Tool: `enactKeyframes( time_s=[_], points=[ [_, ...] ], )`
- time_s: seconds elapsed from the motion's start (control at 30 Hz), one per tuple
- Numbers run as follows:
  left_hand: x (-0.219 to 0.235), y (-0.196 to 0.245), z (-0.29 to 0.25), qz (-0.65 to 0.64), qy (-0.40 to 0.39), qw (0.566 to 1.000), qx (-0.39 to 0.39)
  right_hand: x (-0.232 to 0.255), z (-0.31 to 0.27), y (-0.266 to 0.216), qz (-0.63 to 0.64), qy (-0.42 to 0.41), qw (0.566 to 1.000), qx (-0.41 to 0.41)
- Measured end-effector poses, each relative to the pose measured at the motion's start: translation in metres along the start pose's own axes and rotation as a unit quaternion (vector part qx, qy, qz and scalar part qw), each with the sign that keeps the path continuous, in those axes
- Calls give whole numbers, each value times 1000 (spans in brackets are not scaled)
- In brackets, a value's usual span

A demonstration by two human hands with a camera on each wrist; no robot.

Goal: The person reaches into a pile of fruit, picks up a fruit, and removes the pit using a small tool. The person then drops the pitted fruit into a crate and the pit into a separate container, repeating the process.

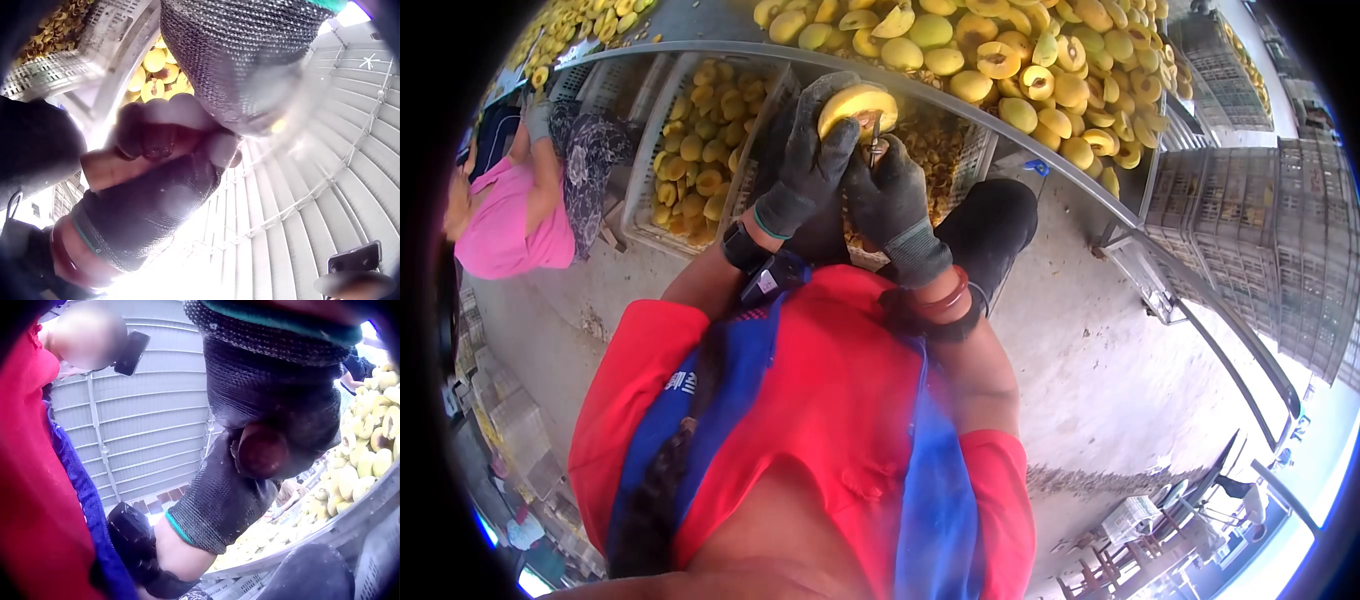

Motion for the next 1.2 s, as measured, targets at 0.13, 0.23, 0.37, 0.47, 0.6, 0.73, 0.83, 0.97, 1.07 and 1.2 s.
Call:
enactKeyframes(
  time_s=[0.13, 0.23, 0.37, 0.47, 0.6, 0.73, 0.83, 0.97, 1.07, 1.2],
  points=[
    [0, 1, 0, 11, -10, 1000, 3, 3, 5, 10, -13, -20, 1000, 10],
    [3, 3, 0, 29, 14, 998, -45, -2, 2, 0, 10, -43, 999, -10],
    [3, 10, 3, 55, -2, 998, -40, -5, 3, -14, -125, -64, 983, 120],
    [-1, 12, 2, 114, -29, 991, -67, -3, 5, 3, -89, -68, 989, 92],
    [0, 10, 7, 66, -59, 993, -74, -14, -9, -19, 157, -83, 976, -126],
    [-8, -10, 5, -51, -161, 985, -22, -19, -24, -17, 260, -191, 907, -272],
    [-9, -7, 2, -118, -174, 977, 25, -23, -31, -20, 316, -192, 871, -322],
    [-3, -21, -4, -61, -122, 989, 51, -27, -28, -10, 303, -189, 885, -298],
    [25, -38, -8, 71, 11, 997, 2, -25, -30, 3, 230, -190, 905, -303],
    [60, -80, -1, 448, 92, 882, -113, -9, -22, 20, 203, -114, 933, -273]
  ],
)
Point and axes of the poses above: each hand's wrist, its own z-axis towards the middle knuckle, its own x-axis out of the back of the hand, y = z × x, the point moved 8 cm from there along z, towards the middle knuckle, and after that the axes turned 14 degrees about z, right-handed, at the moved point
